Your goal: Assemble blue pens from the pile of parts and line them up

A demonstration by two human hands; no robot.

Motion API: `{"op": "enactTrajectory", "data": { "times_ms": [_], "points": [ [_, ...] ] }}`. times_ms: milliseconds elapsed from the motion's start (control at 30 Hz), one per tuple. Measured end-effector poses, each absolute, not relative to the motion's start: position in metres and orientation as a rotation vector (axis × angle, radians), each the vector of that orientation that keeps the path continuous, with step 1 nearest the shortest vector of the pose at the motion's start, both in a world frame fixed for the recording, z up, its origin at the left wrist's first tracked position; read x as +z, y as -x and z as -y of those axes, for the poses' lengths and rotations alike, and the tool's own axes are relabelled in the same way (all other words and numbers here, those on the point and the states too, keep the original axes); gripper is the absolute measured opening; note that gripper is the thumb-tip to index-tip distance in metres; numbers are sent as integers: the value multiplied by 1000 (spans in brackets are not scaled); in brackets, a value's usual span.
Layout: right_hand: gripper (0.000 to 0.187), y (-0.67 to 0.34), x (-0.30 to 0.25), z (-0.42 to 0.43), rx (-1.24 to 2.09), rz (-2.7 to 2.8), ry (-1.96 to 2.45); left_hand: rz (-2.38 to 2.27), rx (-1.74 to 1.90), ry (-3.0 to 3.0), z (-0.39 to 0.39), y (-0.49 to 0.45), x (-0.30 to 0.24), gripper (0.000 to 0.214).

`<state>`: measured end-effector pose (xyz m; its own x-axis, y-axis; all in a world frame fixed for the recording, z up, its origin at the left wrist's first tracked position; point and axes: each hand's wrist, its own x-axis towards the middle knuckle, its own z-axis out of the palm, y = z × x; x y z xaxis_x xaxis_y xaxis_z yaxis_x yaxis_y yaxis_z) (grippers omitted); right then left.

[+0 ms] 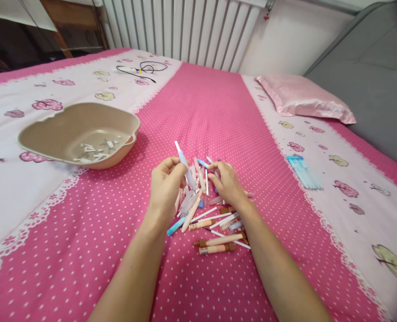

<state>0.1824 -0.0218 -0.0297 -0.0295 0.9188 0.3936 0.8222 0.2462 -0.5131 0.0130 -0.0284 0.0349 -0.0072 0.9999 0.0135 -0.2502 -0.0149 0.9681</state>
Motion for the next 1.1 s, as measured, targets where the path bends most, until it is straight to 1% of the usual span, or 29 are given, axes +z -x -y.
{"op": "enactTrajectory", "data": {
  "times_ms": [167,300,400,500,567,700,933,1100],
  "points": [
    [9,-179,-18,26,189,1610,1526,-1017,1323,-1029,28,-13,35,3],
    [14,-177,-13,26,256,1315,1412,-1019,1307,-1024,29,-12,34,2],
    [19,-179,-6,26,483,1013,1232,-1019,1295,-1017,28,-12,34,2],
    [20,-180,7,30,749,811,1080,-1032,1268,-1033,28,-13,33,1],
    [19,-179,16,34,888,834,1029,-1043,1227,-1069,29,-13,33,1],
    [18,-168,26,44,1097,1059,1029,-1029,1132,-1143,31,-14,34,3],
    [27,-159,27,52,1265,1346,1063,-986,1145,-1165,31,-13,34,3],
    [28,-161,29,52,1292,1451,1114,-973,1139,-1154,33,-14,38,1]
  ]
}}
